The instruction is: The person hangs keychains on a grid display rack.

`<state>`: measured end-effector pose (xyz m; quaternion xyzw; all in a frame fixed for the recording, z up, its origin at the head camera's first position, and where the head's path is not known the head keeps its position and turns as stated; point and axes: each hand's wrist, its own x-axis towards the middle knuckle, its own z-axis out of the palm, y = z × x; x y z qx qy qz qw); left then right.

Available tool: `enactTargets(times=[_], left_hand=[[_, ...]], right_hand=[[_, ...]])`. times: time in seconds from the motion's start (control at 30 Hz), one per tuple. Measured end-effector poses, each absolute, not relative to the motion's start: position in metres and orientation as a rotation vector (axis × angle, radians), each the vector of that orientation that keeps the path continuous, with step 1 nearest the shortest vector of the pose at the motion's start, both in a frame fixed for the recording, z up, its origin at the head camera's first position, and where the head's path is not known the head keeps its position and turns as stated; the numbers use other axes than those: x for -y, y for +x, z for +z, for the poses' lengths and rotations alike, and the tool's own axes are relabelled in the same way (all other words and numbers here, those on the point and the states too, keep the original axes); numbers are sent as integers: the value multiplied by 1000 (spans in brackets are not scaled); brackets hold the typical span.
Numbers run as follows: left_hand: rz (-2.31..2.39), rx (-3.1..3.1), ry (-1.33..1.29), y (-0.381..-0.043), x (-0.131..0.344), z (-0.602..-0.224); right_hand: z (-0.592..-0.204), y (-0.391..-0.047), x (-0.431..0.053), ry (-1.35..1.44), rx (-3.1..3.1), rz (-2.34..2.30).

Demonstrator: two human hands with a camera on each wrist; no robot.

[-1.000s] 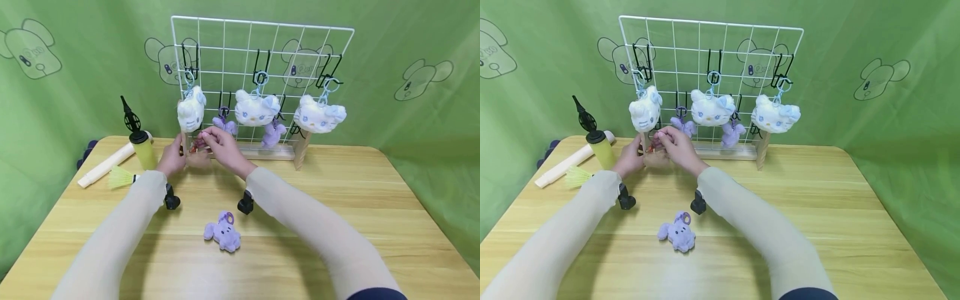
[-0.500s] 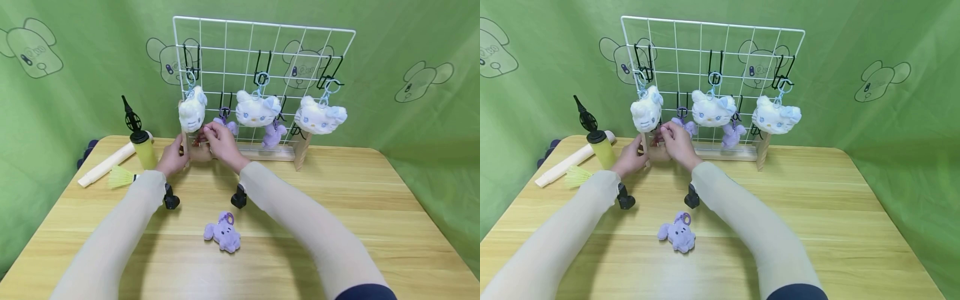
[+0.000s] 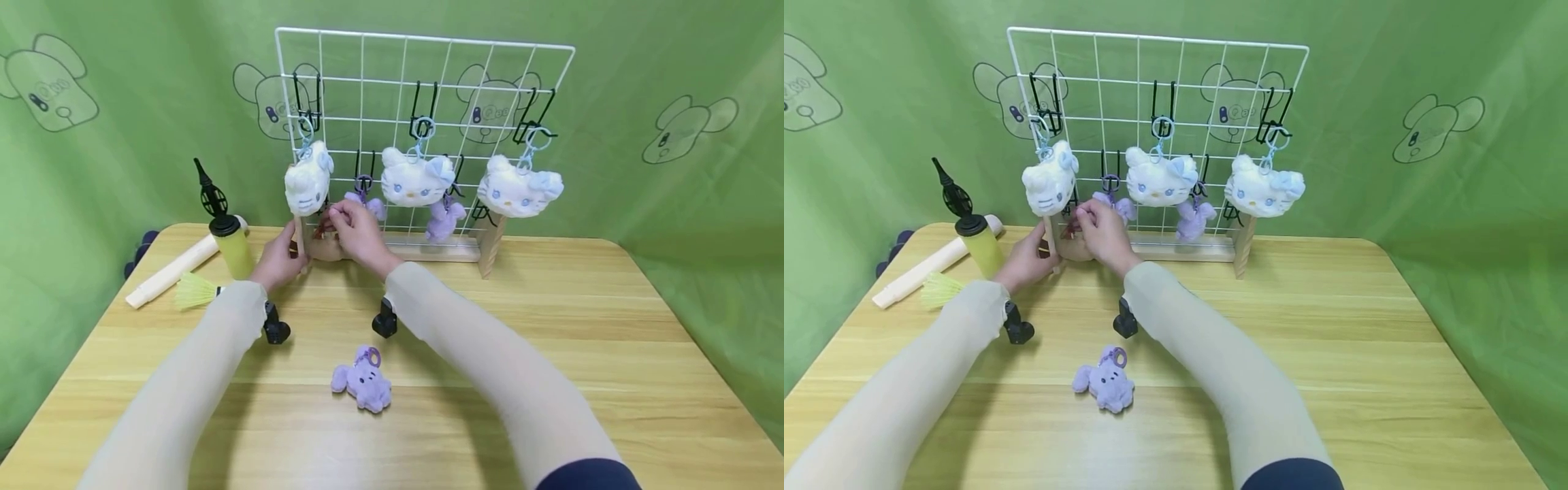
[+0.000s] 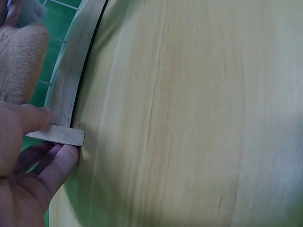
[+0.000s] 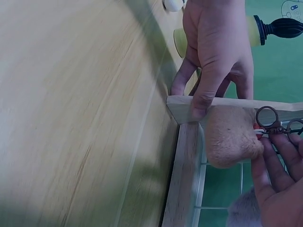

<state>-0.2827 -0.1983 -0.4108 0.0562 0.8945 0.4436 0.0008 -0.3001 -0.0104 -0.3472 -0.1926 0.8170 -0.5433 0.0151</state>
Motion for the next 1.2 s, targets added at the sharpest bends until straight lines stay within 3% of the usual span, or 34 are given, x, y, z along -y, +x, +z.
enactTargets(times=[0.67,1.2], left_hand=[[1351,-2816,157,-278,195,-408],[1347,-2799,149,-281,199,-410]], right_hand=[[-350,-293,-9,-675,-2539,-1634],[-384,-233,-95,-951,-2360,-998]])
